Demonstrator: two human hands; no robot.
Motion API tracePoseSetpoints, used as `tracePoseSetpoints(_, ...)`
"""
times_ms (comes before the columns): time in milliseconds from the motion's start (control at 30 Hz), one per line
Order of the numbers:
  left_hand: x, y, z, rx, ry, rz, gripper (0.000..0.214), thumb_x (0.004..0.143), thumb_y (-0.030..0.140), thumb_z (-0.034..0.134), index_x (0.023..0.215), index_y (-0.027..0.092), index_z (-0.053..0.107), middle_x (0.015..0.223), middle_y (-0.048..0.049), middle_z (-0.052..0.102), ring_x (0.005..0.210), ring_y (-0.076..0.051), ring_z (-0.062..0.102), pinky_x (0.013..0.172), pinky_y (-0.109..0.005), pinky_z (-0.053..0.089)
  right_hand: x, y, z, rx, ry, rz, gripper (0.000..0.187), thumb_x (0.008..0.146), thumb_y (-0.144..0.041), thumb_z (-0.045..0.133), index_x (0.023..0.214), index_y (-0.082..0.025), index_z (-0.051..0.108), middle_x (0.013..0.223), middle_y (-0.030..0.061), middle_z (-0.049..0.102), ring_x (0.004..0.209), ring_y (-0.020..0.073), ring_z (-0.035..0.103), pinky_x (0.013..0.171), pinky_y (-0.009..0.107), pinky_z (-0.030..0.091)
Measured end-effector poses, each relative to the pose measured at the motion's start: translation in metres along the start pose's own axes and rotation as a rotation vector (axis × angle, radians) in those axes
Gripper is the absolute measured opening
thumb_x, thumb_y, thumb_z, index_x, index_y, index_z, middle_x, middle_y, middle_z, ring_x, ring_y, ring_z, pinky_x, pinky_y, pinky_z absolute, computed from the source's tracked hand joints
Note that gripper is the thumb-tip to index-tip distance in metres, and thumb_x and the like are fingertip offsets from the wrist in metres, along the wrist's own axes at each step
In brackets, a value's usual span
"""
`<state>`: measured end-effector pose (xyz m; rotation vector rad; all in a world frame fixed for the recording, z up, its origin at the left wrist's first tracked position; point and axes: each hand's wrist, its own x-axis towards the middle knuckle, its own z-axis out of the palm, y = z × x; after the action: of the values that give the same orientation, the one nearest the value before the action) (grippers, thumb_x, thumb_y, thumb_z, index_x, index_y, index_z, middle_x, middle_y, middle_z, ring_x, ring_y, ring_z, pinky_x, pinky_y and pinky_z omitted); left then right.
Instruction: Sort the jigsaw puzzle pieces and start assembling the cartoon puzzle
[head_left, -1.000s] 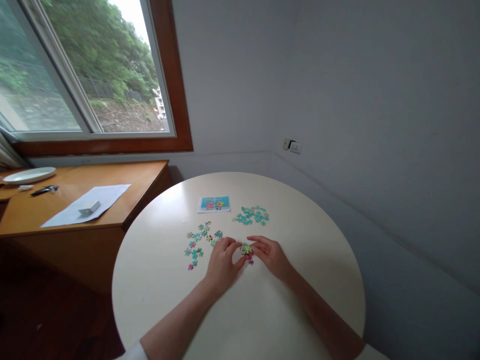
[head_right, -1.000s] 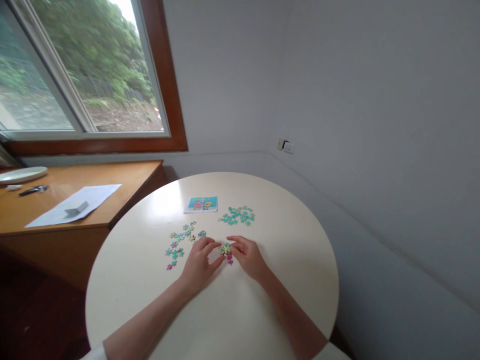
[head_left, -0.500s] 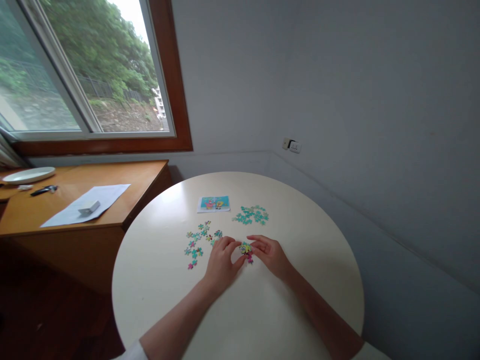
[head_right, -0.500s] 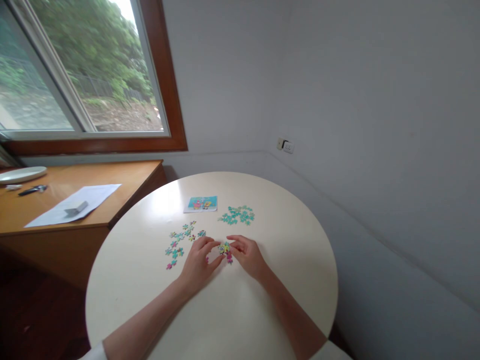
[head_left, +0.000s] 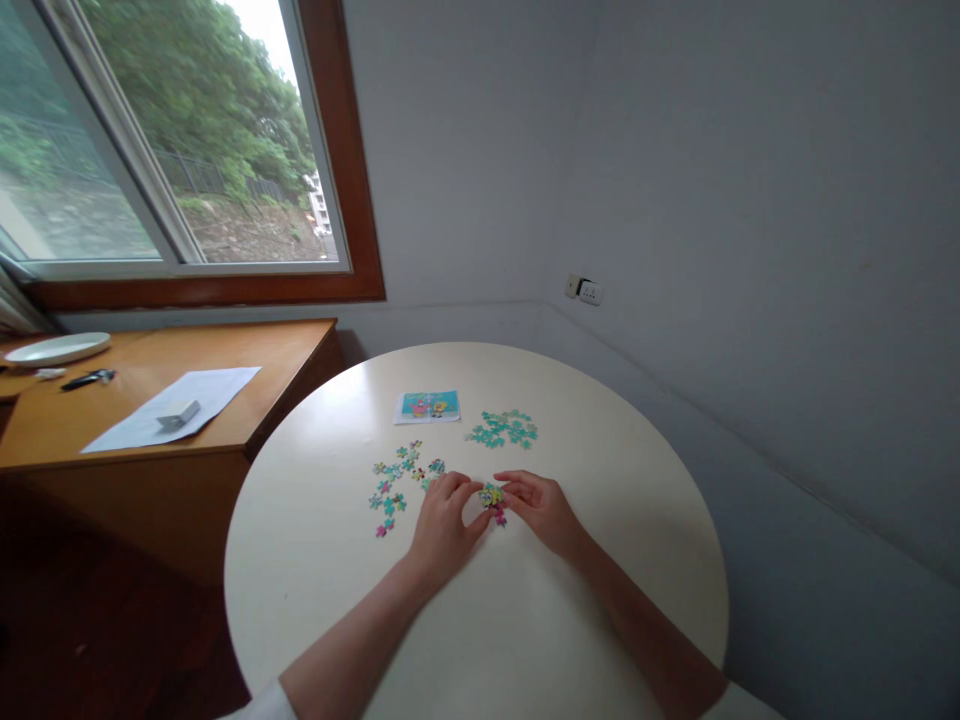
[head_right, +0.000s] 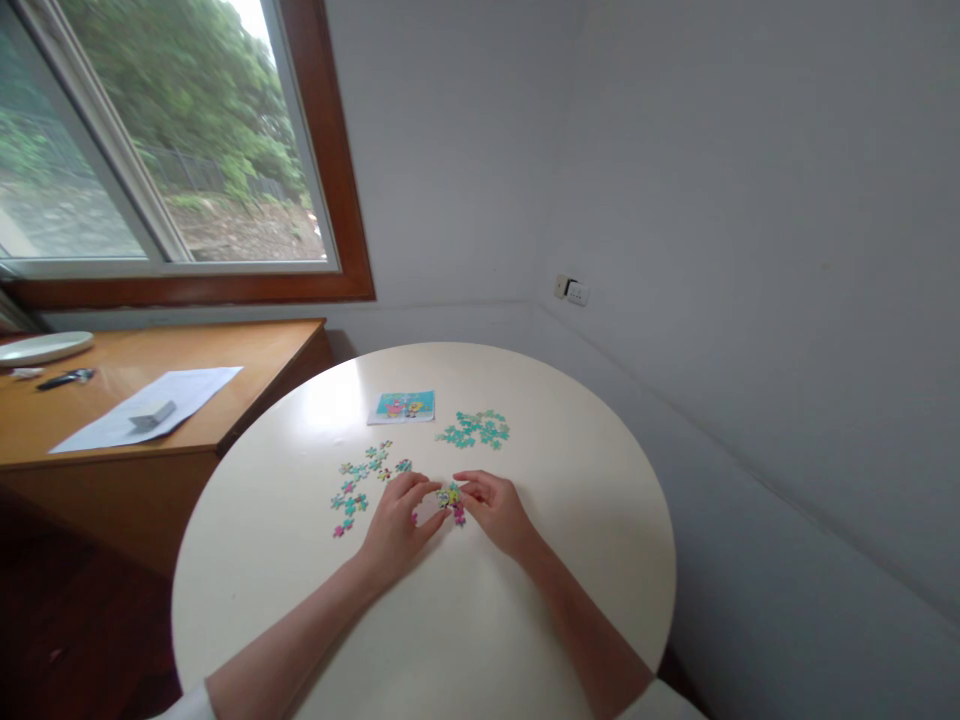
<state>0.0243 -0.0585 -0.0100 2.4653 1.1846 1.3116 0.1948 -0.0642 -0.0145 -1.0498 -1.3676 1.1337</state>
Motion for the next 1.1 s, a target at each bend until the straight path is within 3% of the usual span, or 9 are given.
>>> tracePoseSetpoints(367,-0.0002,-0.001,0.0003,0.011,-0.007,0.009,0.021,0.069,0.023,0.068,0.089,0.018,0.063,0.083,-0.0057,0.059,0.08,-0.019,0.055,0.073,-0.036,0.047,0.0017,0.0032,0.0003,0.003,0.03,0.007,0.035,0.061,-0.045,0.071,0.081,-0.017,0.068,0.076,0.0068,0.071,0.073,0.0199,0.066,0.071,0.033,0.054)
tracePoseSetpoints(1100,0.0018,0.0008,-0.0025,0.01,-0.052,0.013,0.019,0.071,0.024,0.067,0.089,0.019,0.063,0.08,-0.0047,0.061,0.079,-0.019,0.055,0.073,-0.036,0.045,0.0004,-0.0009,0.0006,-0.006,0.036,0.042,0.036,0.06,-0.046,0.072,0.079,-0.016,0.067,0.074,0.0068,0.071,0.069,0.0194,0.067,0.066,0.031,0.054)
